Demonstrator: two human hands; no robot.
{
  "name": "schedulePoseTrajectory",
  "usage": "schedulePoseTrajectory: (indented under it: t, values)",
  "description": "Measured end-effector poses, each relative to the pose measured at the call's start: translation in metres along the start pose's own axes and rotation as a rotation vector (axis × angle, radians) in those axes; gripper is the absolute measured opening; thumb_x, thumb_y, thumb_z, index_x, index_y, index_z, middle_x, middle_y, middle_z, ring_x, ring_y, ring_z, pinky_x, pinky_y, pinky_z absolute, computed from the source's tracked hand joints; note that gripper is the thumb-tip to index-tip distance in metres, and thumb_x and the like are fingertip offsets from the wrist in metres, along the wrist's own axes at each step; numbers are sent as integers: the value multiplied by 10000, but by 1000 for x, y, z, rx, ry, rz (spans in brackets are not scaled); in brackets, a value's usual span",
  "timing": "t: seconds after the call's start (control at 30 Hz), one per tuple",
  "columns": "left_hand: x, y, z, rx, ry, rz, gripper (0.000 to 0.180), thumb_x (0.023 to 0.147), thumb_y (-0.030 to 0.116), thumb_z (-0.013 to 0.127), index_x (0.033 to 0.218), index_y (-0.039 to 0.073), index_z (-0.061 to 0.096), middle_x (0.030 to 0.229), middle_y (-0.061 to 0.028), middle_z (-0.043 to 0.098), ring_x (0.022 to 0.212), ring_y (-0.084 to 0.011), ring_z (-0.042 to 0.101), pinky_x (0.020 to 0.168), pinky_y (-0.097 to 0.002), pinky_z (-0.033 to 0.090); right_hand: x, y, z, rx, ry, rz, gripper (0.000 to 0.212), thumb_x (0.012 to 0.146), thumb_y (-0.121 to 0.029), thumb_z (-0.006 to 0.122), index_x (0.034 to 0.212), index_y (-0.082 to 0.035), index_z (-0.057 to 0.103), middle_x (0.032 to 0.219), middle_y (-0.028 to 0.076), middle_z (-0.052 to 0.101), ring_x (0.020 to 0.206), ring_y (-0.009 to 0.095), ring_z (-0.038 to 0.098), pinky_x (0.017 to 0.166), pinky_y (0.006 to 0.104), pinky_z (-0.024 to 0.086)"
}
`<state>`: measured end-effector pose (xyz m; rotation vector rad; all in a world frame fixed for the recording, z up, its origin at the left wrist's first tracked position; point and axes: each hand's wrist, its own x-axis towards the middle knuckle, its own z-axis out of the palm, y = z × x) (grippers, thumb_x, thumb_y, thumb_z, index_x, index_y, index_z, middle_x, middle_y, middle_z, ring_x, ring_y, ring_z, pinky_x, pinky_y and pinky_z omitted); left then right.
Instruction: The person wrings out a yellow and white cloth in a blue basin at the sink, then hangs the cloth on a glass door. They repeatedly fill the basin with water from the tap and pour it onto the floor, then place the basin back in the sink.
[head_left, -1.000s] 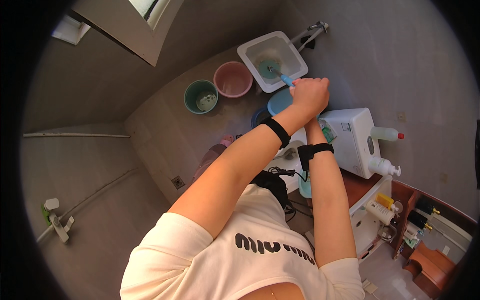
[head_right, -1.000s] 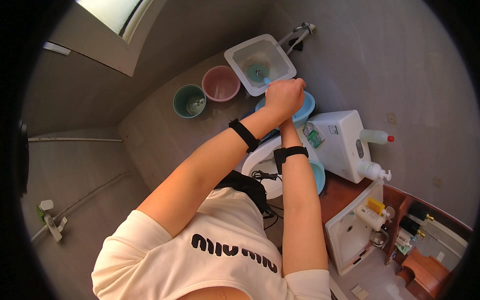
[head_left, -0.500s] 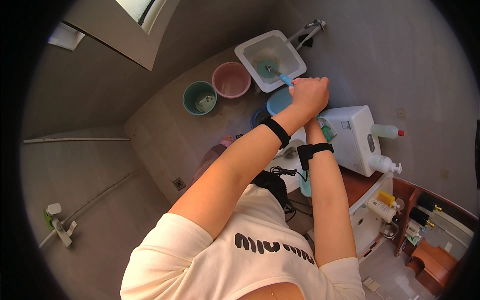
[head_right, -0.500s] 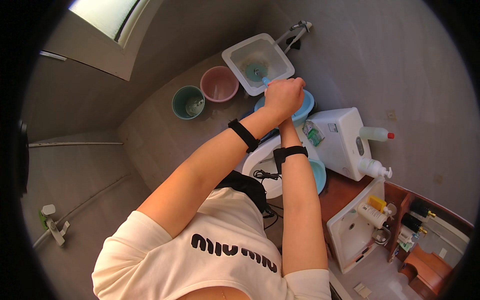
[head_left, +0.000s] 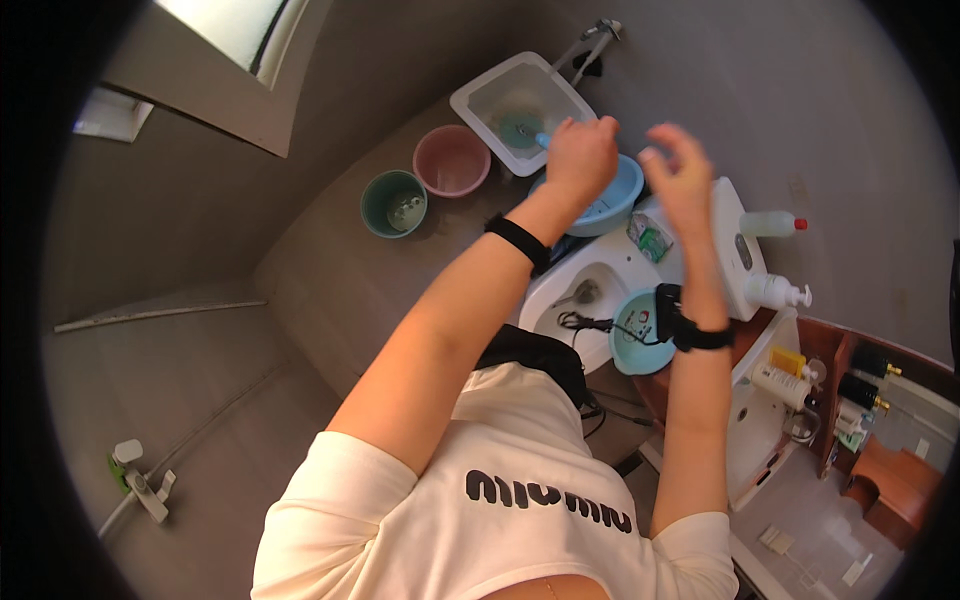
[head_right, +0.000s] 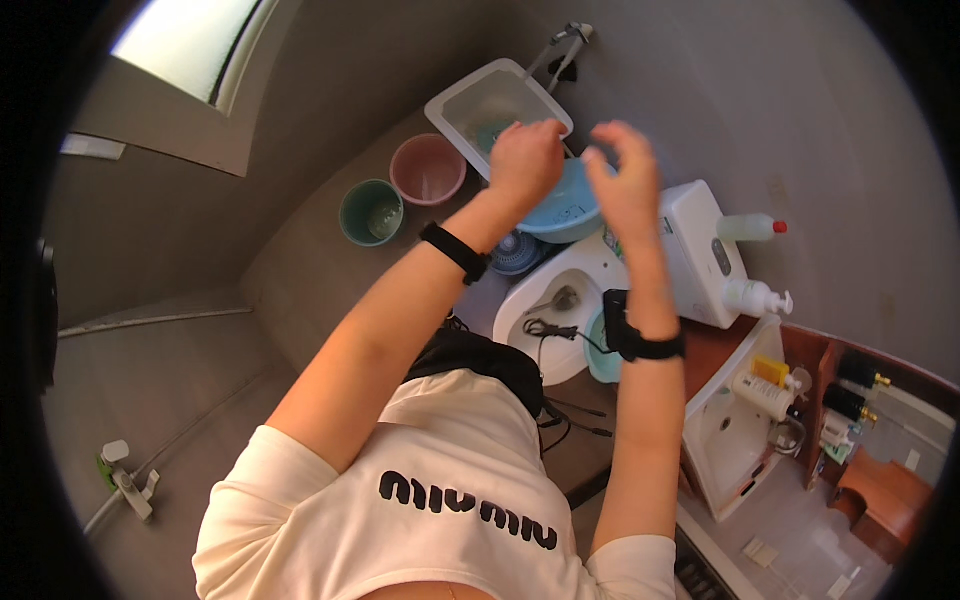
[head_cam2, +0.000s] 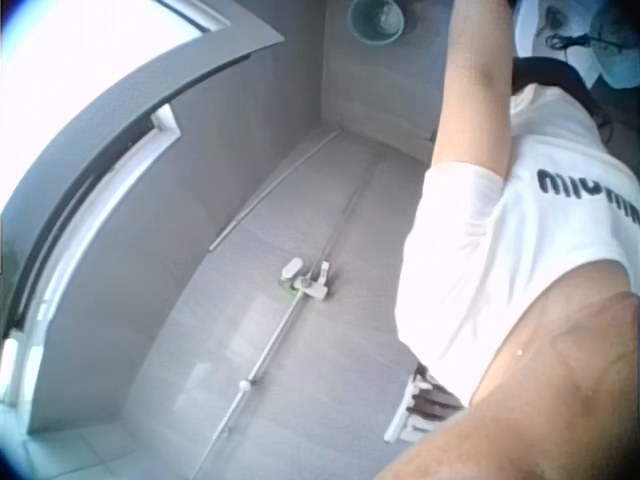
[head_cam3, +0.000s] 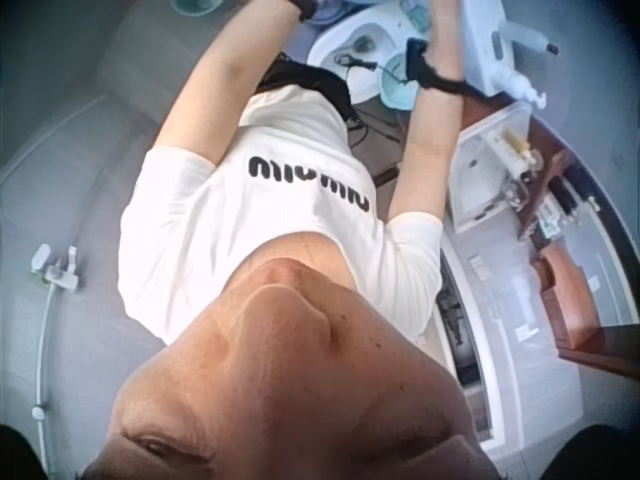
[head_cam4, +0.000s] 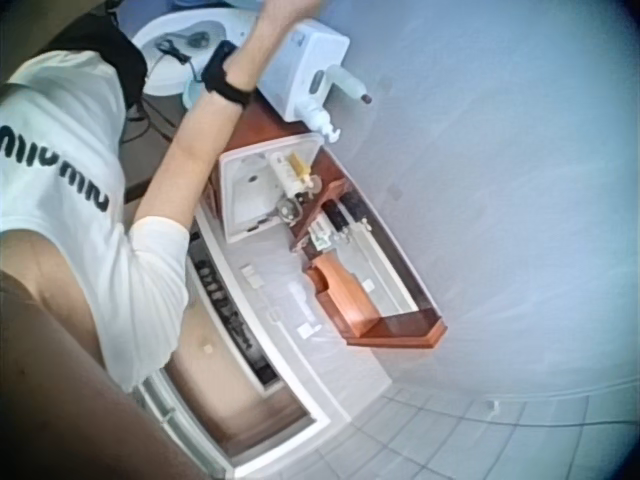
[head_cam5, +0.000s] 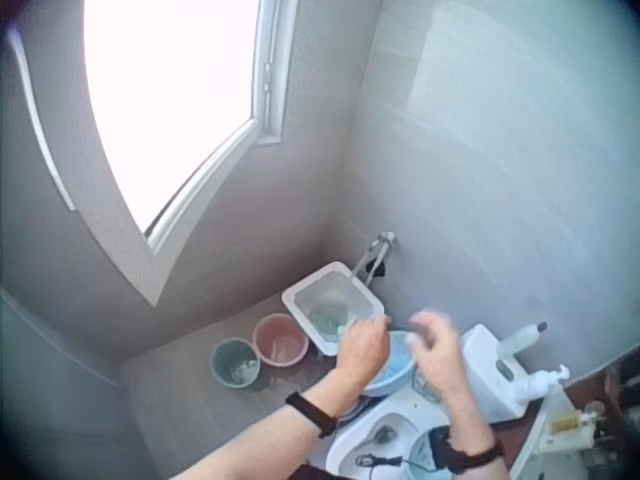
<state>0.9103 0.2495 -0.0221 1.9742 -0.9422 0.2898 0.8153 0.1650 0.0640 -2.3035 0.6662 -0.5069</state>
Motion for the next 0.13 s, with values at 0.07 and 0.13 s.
schedulePoseTrajectory:
  t: [0.07,0.13]
  values:
    - [2,-6,-4,-4,21,21,108,768,94,539,834,89,624,743,-134,634,727,-314,610,765,-436,486,-10,-46,-64,183,85,-296,343,785,-107,648,1118,-74,574,1251,92,529,1116,169,508,911,333,419]
    - [5,-9,-7,52,2,-16,109,774,101,537,839,98,624,723,-136,629,716,-320,608,705,-442,490,-26,-80,-92,358,209,-427,399,790,-128,654,1172,-100,540,1273,95,512,1151,180,488,945,341,400]
